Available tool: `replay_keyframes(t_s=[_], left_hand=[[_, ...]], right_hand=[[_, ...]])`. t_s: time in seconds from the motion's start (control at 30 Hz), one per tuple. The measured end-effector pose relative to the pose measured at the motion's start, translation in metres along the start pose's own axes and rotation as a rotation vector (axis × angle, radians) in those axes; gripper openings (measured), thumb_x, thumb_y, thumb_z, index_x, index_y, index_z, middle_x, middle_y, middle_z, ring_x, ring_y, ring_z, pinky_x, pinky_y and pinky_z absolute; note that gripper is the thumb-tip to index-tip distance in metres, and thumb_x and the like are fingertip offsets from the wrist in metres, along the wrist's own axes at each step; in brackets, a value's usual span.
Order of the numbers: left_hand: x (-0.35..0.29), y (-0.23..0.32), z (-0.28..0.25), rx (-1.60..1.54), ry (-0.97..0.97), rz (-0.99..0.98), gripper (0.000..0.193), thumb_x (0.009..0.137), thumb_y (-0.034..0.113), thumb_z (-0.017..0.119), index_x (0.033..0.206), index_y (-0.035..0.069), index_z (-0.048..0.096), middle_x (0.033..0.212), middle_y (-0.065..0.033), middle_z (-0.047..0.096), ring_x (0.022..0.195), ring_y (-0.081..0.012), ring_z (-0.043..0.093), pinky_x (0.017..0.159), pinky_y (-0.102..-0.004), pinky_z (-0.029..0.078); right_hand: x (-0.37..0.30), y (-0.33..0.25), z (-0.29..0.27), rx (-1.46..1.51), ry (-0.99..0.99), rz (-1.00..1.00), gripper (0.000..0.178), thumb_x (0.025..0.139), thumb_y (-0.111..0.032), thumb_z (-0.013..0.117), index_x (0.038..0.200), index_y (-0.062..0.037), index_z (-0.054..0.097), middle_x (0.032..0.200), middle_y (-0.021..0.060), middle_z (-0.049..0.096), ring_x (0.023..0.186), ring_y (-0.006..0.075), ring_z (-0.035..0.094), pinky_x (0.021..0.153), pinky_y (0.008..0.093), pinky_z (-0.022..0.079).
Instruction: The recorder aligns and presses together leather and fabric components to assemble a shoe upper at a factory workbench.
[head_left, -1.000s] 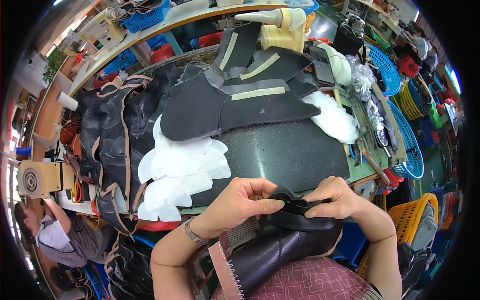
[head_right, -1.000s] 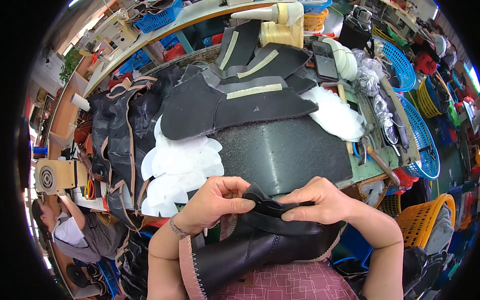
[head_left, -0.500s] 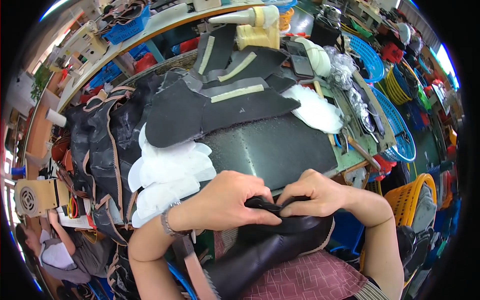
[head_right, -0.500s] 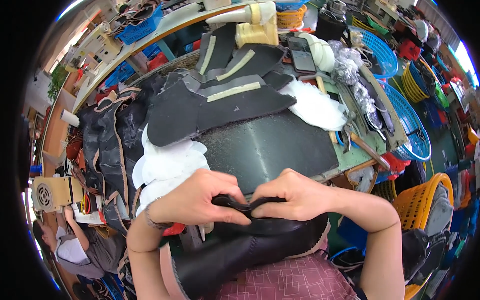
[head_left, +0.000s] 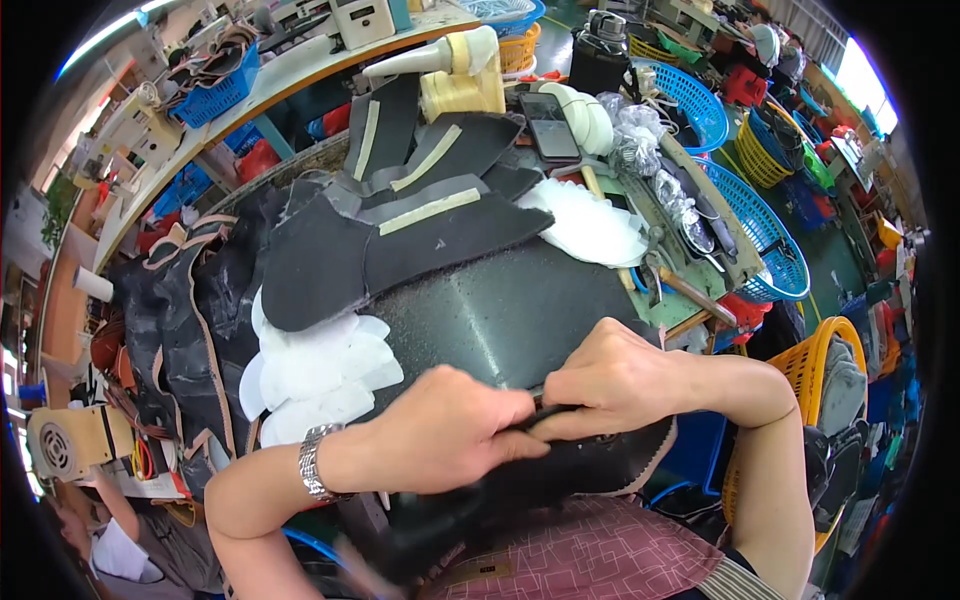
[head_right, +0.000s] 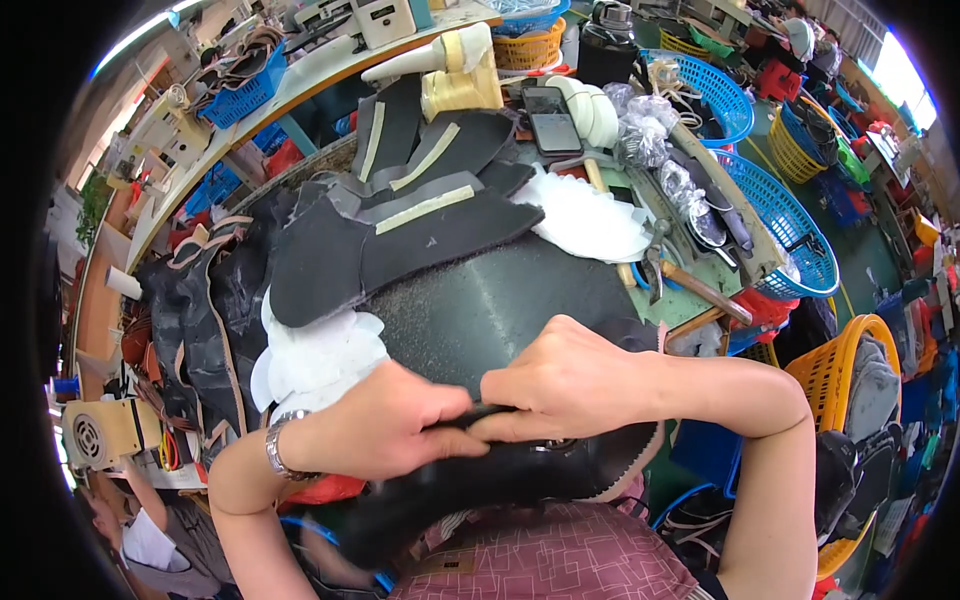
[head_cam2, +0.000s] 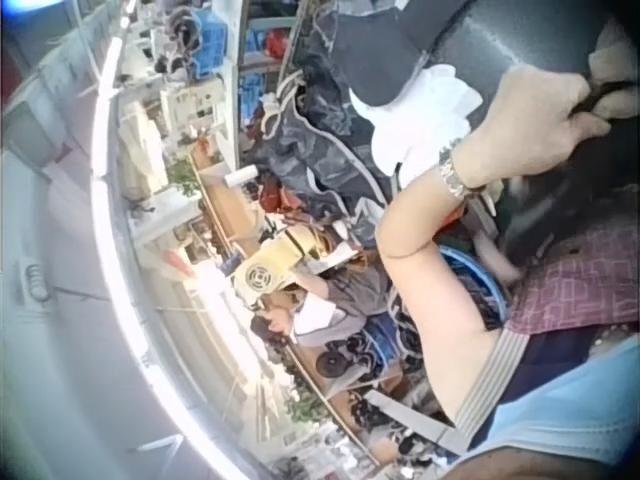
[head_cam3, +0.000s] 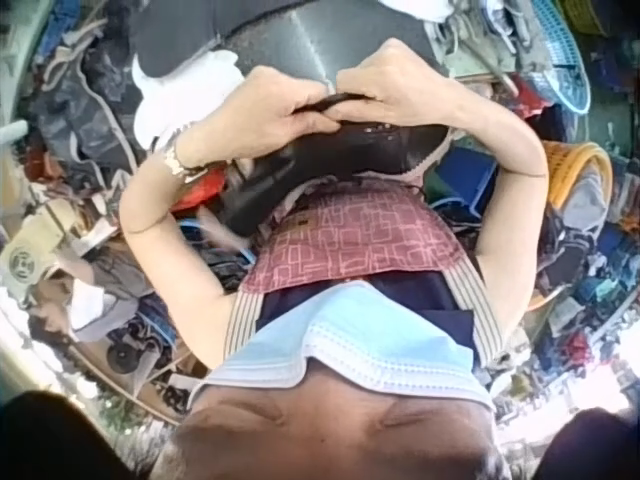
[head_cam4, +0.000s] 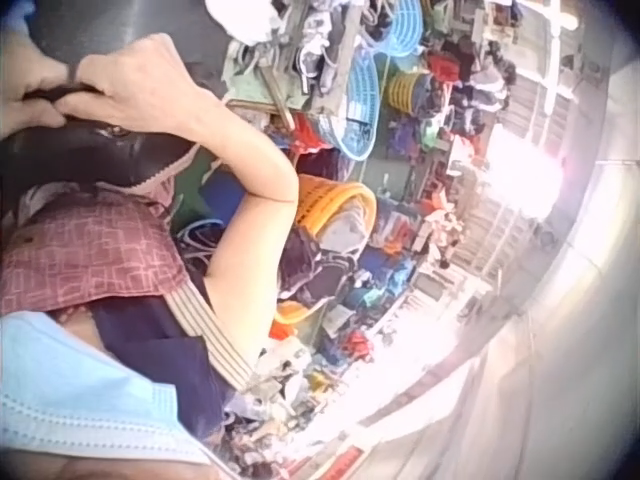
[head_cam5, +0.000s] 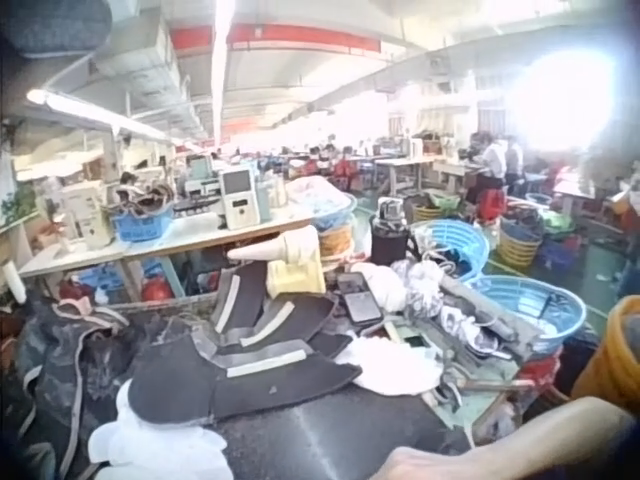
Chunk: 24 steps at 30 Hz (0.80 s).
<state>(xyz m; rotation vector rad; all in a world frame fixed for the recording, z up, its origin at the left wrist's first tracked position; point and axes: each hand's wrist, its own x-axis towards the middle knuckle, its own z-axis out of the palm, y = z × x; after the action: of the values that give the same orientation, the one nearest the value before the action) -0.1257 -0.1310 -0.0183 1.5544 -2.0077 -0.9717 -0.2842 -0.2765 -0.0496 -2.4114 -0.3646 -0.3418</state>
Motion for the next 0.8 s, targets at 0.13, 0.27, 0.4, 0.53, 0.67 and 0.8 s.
replay_keyframes(t_s=[0.13,0.27,0.4,0.53,0.67,0.8], left_hand=[[-0.013,-0.019,0.020,-0.933,-0.283,-0.204,0.024,0.087,0.024,0.063,0.080,0.001,0.059,0.062,0.0056,0.051,0.057,-0.0047,0.046,0.051,-0.0243,0.039],[-0.016,-0.049,0.037,-1.061,-0.291,-0.106,0.021,0.082,0.019,0.069,0.077,-0.001,0.061,0.068,0.0080,0.053,0.063,-0.0013,0.045,0.055,-0.0204,0.040],[-0.022,-0.025,0.015,-0.936,-0.021,-0.158,0.021,0.075,0.014,0.074,0.071,0.000,0.059,0.066,0.0062,0.055,0.062,-0.0037,0.046,0.055,-0.0222,0.041],[-0.047,-0.057,0.013,-0.735,0.340,0.017,0.031,0.075,0.018,0.074,0.059,0.004,0.051,0.055,0.0053,0.048,0.052,-0.0045,0.042,0.047,-0.0249,0.034],[-0.018,-0.036,0.010,-0.593,0.382,0.236,0.038,0.081,0.031,0.071,0.061,0.005,0.052,0.056,0.0021,0.051,0.048,-0.0095,0.046,0.046,-0.0261,0.034],[-0.020,-0.025,0.004,-0.010,0.413,0.329,0.034,0.078,0.030,0.072,0.101,0.007,0.066,0.099,-0.0123,0.064,0.100,-0.0326,0.058,0.095,-0.0390,0.038]], right_hand=[[-0.001,-0.003,0.000,-0.294,0.171,-0.330,0.043,0.077,-0.037,0.068,0.057,-0.0101,0.040,0.048,0.0005,0.037,0.038,0.0179,0.044,0.034,0.0299,0.033],[0.009,0.008,0.004,-0.457,0.235,-0.428,0.043,0.076,-0.038,0.069,0.058,-0.0112,0.040,0.053,-0.0023,0.035,0.042,0.0115,0.041,0.037,0.0257,0.028],[0.010,0.020,-0.018,-0.683,0.513,-0.331,0.034,0.070,-0.037,0.071,0.084,-0.0085,0.058,0.075,0.0038,0.053,0.061,0.0194,0.053,0.054,0.0302,0.041],[-0.043,0.036,-0.002,0.333,0.338,0.470,0.040,0.081,-0.036,0.063,0.104,-0.0037,0.062,0.095,0.0083,0.064,0.088,0.0218,0.061,0.080,0.0344,0.048],[-0.024,0.038,0.047,1.612,0.193,0.291,0.076,0.082,-0.034,0.065,0.141,-0.0088,0.024,0.130,0.0194,0.047,0.120,0.0273,0.045,0.101,0.0390,0.036],[0.014,0.034,-0.009,1.327,0.645,0.177,0.074,0.076,-0.010,0.068,0.138,-0.0095,0.027,0.118,0.0155,0.055,0.111,0.0242,0.052,0.096,0.0378,0.042]])
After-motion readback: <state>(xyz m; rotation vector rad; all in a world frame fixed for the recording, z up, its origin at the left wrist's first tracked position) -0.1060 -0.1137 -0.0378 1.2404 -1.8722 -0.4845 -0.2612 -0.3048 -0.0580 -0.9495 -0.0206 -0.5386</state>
